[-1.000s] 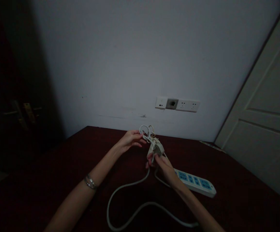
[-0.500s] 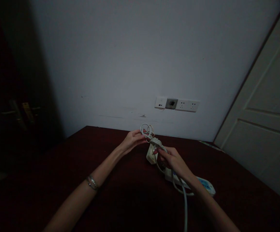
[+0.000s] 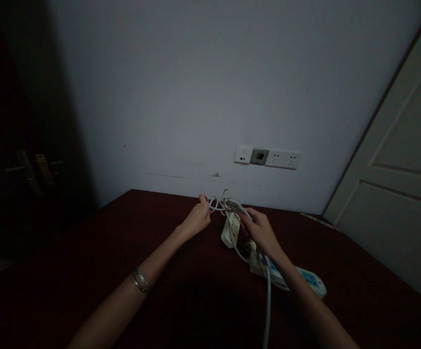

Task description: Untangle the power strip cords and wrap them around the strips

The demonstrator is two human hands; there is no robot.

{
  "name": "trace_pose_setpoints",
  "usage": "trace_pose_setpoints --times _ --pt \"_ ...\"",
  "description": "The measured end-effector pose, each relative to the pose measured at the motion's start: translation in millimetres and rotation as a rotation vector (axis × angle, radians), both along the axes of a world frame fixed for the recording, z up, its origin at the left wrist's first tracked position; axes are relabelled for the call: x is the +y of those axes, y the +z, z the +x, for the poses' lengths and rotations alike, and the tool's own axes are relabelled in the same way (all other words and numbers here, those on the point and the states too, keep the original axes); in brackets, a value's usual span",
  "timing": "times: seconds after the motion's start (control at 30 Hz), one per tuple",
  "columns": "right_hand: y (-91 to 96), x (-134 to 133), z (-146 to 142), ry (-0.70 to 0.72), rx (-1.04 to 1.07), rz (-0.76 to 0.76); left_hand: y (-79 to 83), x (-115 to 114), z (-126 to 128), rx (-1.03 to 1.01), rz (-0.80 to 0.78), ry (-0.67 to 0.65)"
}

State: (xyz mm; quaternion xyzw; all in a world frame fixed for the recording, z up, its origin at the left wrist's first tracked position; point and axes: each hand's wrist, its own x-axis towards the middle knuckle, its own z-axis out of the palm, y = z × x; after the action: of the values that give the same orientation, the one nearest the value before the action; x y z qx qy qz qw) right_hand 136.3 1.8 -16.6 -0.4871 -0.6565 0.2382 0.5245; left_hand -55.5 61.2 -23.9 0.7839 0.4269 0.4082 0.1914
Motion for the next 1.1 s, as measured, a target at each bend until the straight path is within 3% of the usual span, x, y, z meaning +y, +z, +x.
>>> trace_pose_setpoints --times 0.1,0.2,0.3,0.47,0.57,0.73,0.9,1.1 --pt "-0.6 2 -3 0.029 -0.023 -0.011 4.4 -3 -7 0.194 0.05 0.027" --pt "0.5 4 -7 0.049 -0.02 -0.003 8.2 -2 -10 0.175 0.081 0.001" --pt "0.4 7 -12 0.054 -0.038 -0.001 8.6 1 -7 0.0 0.037 -0.1" --pt "-2.4 13 -22 0.099 0.045 -0.063 6.3 -4 5 -0.362 -0.267 -0.338" --pt "-4.5 14 -29 0.177 0.152 -0.136 4.9 -7 11 -0.494 -0.344 -0.423" --pt "-5.7 14 -28 0.161 0.195 -0.151 3.9 -2 11 -0.563 -0.383 -0.386" --pt "1.5 15 -12 -0.043 0.049 0.063 4.5 3 7 -0.575 -0.467 -0.344" --pt "1.2 14 -5 -0.044 0.014 0.068 5.6 1 6 -0.566 -0.464 -0.372"
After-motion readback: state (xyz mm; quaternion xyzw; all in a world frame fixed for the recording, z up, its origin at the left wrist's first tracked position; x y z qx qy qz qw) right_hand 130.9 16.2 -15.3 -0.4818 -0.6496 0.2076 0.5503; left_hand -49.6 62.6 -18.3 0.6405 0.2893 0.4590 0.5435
